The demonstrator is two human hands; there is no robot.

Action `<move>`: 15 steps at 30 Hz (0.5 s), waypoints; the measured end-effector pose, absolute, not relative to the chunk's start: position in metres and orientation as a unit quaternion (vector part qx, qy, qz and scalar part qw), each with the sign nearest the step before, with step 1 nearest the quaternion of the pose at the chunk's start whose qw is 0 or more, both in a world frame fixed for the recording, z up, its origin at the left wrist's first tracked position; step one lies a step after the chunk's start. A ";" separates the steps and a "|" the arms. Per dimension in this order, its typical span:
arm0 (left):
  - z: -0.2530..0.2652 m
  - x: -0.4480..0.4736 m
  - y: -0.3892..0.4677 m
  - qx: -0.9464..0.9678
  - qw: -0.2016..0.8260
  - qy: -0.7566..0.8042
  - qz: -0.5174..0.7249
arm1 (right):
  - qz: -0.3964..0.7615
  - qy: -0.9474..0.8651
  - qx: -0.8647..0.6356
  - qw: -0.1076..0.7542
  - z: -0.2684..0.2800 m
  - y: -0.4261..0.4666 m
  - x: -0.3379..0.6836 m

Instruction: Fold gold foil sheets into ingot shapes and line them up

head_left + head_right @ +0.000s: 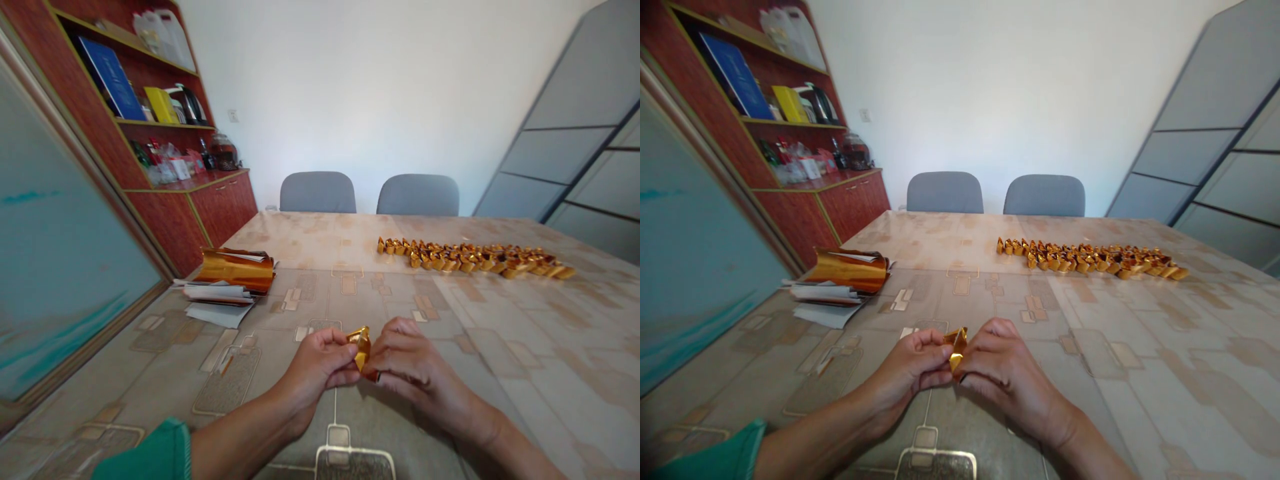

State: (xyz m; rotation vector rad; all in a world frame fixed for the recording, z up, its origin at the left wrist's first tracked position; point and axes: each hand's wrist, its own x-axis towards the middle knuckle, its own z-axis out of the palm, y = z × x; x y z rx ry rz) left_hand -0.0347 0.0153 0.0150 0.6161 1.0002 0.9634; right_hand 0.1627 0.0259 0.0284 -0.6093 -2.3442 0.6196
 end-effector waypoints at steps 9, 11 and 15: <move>0.015 -0.031 0.011 0.271 0.708 0.439 0.483 | 0.395 -0.744 -0.330 0.427 0.014 0.020 0.152; 0.014 -0.031 0.010 0.278 0.708 0.424 0.492 | 0.412 -0.714 -0.355 0.441 0.011 0.019 0.150; 0.012 -0.029 0.008 0.301 0.712 0.400 0.493 | 0.455 -0.639 -0.414 0.462 0.008 0.019 0.145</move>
